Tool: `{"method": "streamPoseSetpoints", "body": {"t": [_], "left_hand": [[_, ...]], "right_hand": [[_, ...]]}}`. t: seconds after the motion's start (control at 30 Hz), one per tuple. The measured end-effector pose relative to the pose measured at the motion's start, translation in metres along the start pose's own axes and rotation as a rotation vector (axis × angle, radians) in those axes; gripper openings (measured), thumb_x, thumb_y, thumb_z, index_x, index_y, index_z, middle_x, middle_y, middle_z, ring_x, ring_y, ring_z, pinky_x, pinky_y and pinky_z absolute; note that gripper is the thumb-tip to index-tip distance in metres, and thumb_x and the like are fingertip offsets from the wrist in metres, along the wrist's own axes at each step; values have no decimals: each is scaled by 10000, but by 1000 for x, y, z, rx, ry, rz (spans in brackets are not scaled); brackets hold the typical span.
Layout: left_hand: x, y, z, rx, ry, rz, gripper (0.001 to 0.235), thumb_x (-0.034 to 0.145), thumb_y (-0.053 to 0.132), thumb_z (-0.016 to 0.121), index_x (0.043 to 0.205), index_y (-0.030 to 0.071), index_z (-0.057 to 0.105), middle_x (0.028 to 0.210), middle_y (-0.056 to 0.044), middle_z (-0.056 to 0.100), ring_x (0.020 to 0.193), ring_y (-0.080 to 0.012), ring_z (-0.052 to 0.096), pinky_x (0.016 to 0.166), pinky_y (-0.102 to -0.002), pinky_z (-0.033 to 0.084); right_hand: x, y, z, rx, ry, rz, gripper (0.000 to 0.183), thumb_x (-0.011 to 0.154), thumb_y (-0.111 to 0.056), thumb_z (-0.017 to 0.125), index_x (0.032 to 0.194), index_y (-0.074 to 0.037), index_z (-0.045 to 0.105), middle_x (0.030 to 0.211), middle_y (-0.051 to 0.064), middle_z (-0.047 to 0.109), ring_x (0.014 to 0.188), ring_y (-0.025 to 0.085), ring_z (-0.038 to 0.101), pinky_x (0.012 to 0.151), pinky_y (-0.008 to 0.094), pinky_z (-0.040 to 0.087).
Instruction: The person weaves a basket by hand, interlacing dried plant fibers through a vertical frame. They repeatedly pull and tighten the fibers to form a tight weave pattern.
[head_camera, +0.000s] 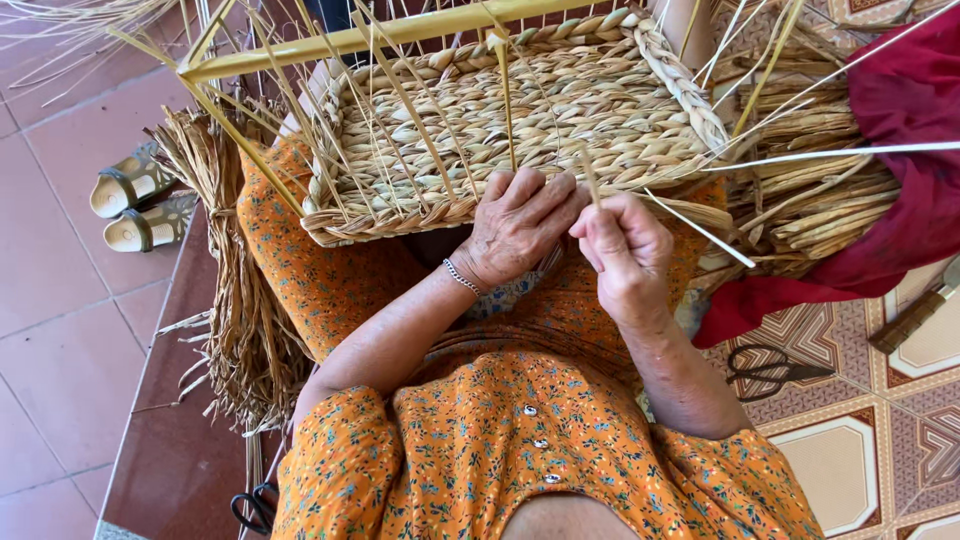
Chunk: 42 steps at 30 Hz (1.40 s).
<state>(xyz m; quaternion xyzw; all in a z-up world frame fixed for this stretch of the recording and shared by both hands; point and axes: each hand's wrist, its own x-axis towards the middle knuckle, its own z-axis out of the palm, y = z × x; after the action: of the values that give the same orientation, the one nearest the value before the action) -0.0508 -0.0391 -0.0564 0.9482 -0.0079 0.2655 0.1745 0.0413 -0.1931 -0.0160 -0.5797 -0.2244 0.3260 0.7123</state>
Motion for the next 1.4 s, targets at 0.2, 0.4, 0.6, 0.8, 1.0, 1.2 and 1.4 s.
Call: {"method": "streamPoseSetpoints", "body": {"t": [0.2,0.4,0.6,0.8,1.0,1.2,1.4], "left_hand": [[-4,-4,9,33,-18,40,481,890,302,684,1339,132,669,1277,15,621,1033,-205,522,836,-400,411],[-5,-6,13,66,0,57,506,906,311,656,1374,122,644,1307,-7,604,1136,-223,529,911,-420,425],[-3,-4,11,64,-56,33,511,900,303,652,1382,134,630,1325,-21,605,1148,-230,523,889,-402,412],[20,2,2,-5,40,-100,354,919,285,742,1232,146,653,1102,13,618,1006,-214,531,822,-405,392],[48,6,-9,-87,143,-320,140,935,203,750,1010,160,640,865,27,630,871,-206,552,778,-391,373],[62,-4,0,-47,143,-362,119,933,169,739,955,157,624,866,18,643,876,-207,578,783,-394,374],[64,-8,-17,-218,20,-398,200,939,183,753,1097,107,656,845,29,658,871,-212,595,804,-388,384]], "right_hand": [[-14,3,3,-227,21,-6,262,1121,-190,570,919,-29,613,740,-64,509,654,14,387,584,200,316],[-17,-8,8,-326,35,-16,260,1112,-184,566,900,-42,617,715,-69,504,637,11,384,567,205,313],[-34,-17,7,-384,27,-48,265,1119,-197,554,910,-49,621,695,-40,507,611,27,403,542,212,321],[35,-28,0,-226,-52,-284,244,1169,-221,523,1037,-34,606,862,55,658,706,114,613,597,261,530],[148,-7,1,-291,-74,-236,213,1105,-139,595,1021,10,722,867,96,711,709,125,657,568,269,552],[157,-21,4,-551,-61,-251,212,1105,-171,682,1024,21,721,755,129,657,624,160,573,536,279,455],[20,-83,-12,-823,-69,-826,101,1001,-82,723,1031,13,703,951,147,724,944,265,671,837,437,581]]}}
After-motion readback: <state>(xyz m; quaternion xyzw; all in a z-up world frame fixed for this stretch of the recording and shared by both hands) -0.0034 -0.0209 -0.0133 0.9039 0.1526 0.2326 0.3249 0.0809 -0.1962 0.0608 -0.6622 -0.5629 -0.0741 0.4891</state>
